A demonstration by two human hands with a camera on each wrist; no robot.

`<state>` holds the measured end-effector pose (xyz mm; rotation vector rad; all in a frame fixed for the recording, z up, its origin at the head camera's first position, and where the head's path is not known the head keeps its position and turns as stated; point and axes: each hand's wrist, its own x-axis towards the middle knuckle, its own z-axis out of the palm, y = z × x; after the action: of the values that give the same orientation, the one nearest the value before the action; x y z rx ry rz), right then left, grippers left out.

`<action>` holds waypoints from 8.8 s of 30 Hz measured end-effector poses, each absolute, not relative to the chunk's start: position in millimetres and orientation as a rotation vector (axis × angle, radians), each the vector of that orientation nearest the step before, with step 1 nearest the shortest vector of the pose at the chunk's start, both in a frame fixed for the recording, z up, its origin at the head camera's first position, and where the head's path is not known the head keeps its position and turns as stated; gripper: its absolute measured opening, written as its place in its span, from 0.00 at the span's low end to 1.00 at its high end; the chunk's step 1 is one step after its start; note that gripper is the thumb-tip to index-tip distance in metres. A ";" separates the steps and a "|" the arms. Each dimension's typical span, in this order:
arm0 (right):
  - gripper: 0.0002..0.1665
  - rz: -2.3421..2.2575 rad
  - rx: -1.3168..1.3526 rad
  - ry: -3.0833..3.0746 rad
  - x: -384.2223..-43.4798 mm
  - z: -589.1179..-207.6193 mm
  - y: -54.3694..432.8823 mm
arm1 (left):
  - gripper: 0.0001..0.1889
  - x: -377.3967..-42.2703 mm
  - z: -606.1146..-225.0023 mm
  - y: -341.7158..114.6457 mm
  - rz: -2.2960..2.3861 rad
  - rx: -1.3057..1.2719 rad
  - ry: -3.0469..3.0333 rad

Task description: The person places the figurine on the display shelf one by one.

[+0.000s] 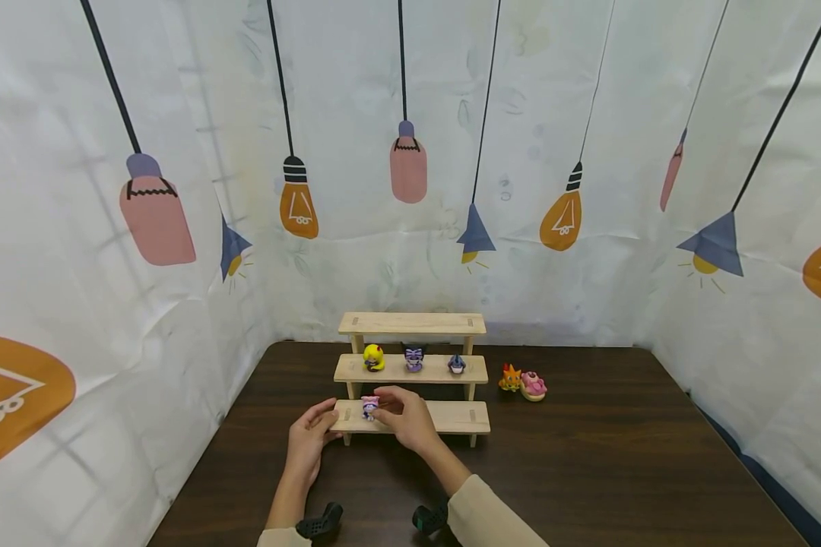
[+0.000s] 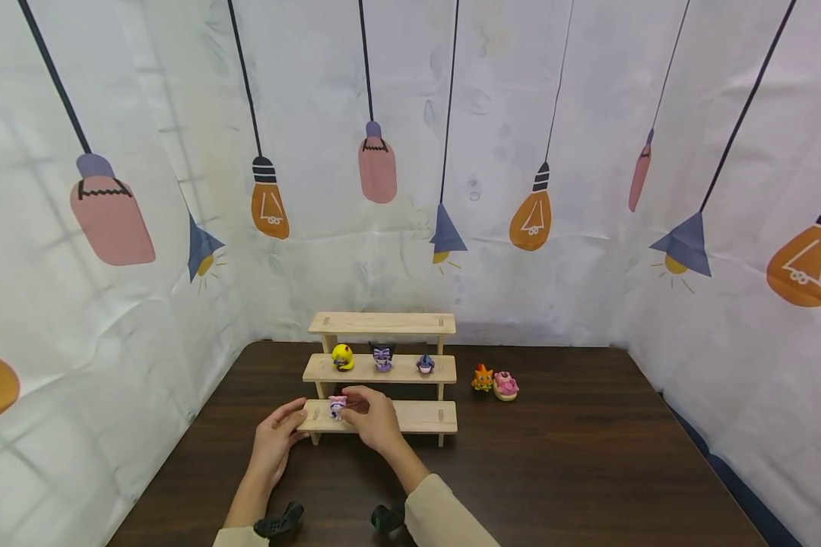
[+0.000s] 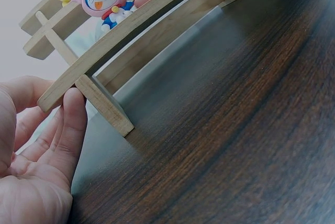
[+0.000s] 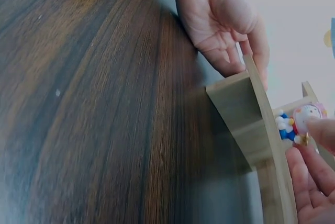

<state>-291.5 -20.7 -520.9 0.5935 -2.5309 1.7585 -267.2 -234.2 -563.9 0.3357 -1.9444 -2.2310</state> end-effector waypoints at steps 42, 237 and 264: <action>0.23 1.574 -0.051 -2.414 -298.7 -526.1 246.3 | 0.23 -267.8 -563.5 -233.8 -2.202 0.347 -1.970; 0.31 1.613 0.804 -2.567 -279.9 -505.8 104.1 | 0.23 -267.3 -562.0 -234.2 -2.249 0.362 -1.935; 0.30 1.585 0.782 -2.548 -285.5 -520.2 61.4 | 0.23 -267.0 -562.8 -233.0 -2.218 0.335 -1.929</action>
<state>-285.5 61.4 -520.2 0.7818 -2.5484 1.5848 -267.0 -233.0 -562.8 0.3355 -1.9291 -2.2185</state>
